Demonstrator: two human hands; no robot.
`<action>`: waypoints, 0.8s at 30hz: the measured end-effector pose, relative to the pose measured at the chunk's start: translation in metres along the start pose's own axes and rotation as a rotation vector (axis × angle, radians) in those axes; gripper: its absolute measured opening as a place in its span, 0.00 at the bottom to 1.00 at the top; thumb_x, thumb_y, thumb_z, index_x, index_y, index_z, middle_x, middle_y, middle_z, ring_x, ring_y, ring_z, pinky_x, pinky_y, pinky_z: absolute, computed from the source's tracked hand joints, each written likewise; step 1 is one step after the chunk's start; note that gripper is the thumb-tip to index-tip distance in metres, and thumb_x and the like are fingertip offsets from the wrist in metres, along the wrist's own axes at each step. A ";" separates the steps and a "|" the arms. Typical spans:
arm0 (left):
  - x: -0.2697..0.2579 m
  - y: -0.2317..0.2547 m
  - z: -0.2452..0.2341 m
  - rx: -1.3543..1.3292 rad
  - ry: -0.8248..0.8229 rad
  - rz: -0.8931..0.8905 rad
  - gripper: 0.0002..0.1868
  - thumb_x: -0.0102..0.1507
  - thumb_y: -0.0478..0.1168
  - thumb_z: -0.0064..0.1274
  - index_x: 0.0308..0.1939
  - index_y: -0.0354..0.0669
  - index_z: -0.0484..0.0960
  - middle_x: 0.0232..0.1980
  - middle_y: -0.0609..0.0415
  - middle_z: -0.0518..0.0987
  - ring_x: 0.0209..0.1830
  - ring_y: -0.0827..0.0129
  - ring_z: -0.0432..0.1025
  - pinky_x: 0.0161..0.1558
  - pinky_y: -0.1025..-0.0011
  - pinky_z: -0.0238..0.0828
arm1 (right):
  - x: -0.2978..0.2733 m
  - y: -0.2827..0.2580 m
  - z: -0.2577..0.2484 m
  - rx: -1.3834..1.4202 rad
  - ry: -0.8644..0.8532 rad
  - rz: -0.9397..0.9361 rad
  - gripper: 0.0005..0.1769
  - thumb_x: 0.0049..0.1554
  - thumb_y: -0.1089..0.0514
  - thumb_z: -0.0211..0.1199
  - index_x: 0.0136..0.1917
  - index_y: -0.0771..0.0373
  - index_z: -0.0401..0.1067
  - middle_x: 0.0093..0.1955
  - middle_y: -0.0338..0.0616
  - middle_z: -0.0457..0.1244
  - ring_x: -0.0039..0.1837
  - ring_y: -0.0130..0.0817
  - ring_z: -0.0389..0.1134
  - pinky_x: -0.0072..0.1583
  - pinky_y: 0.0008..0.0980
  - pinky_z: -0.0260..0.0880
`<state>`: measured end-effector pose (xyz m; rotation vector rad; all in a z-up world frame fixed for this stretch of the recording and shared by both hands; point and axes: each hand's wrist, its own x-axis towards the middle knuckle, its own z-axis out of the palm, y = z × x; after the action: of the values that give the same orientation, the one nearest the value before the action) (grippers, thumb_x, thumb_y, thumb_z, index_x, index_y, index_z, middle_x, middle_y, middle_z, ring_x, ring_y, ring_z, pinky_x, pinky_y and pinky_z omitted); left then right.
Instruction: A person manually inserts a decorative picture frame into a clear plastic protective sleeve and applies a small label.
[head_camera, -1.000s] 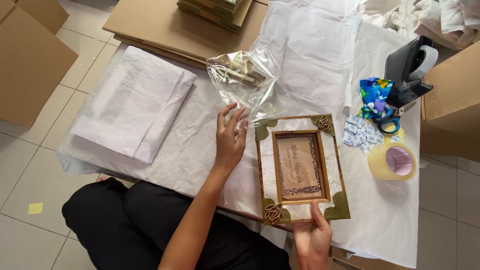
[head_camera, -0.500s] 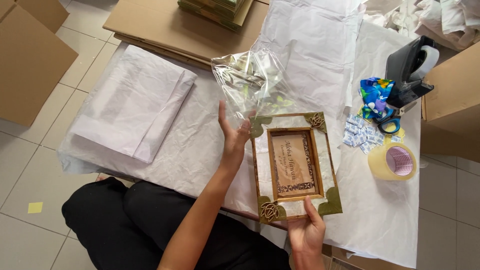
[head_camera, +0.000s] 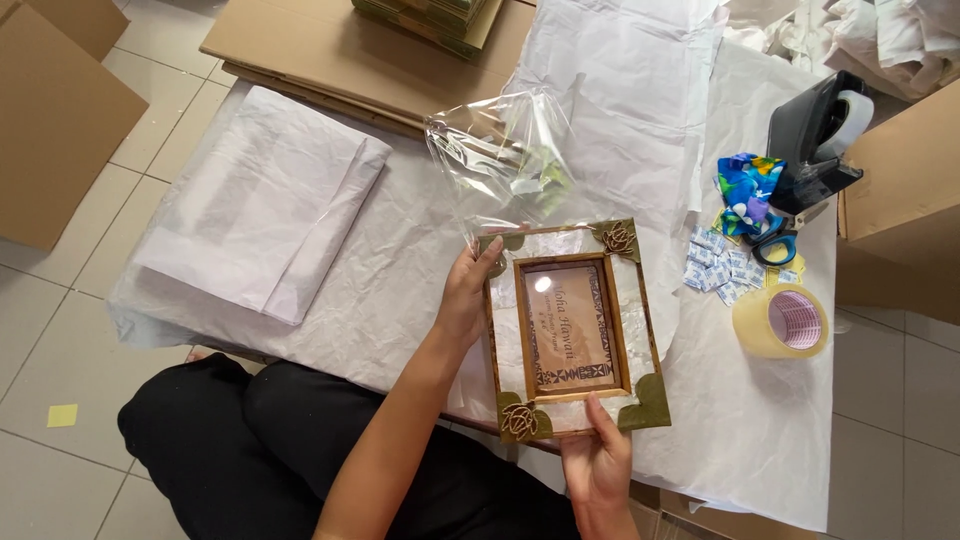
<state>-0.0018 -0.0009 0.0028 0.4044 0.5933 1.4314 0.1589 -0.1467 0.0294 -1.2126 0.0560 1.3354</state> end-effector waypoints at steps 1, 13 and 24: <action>0.000 -0.003 -0.001 0.015 0.067 -0.053 0.20 0.65 0.45 0.55 0.58 0.42 0.75 0.59 0.46 0.80 0.56 0.61 0.76 0.55 0.66 0.75 | 0.003 0.003 -0.003 0.016 -0.009 -0.010 0.34 0.58 0.63 0.48 0.79 0.57 0.57 0.73 0.47 0.59 0.73 0.44 0.59 0.73 0.52 0.59; 0.007 0.034 0.012 0.354 -0.135 0.240 0.25 0.67 0.50 0.53 0.62 0.37 0.74 0.45 0.59 0.76 0.43 0.76 0.67 0.51 0.78 0.65 | 0.040 -0.031 -0.029 -0.151 -0.213 -0.230 0.28 0.63 0.48 0.50 0.72 0.63 0.62 0.59 0.55 0.63 0.59 0.48 0.63 0.61 0.46 0.64; -0.013 0.068 0.071 0.466 -0.577 0.470 0.19 0.72 0.40 0.45 0.63 0.30 0.72 0.60 0.37 0.80 0.63 0.59 0.74 0.64 0.60 0.71 | 0.071 -0.135 0.070 -0.479 -0.496 -0.752 0.34 0.66 0.41 0.50 0.77 0.65 0.57 0.67 0.49 0.62 0.73 0.38 0.63 0.74 0.41 0.56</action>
<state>-0.0133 0.0001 0.1016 1.3460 0.3597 1.5088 0.2420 -0.0185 0.0987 -1.0811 -1.0257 0.9481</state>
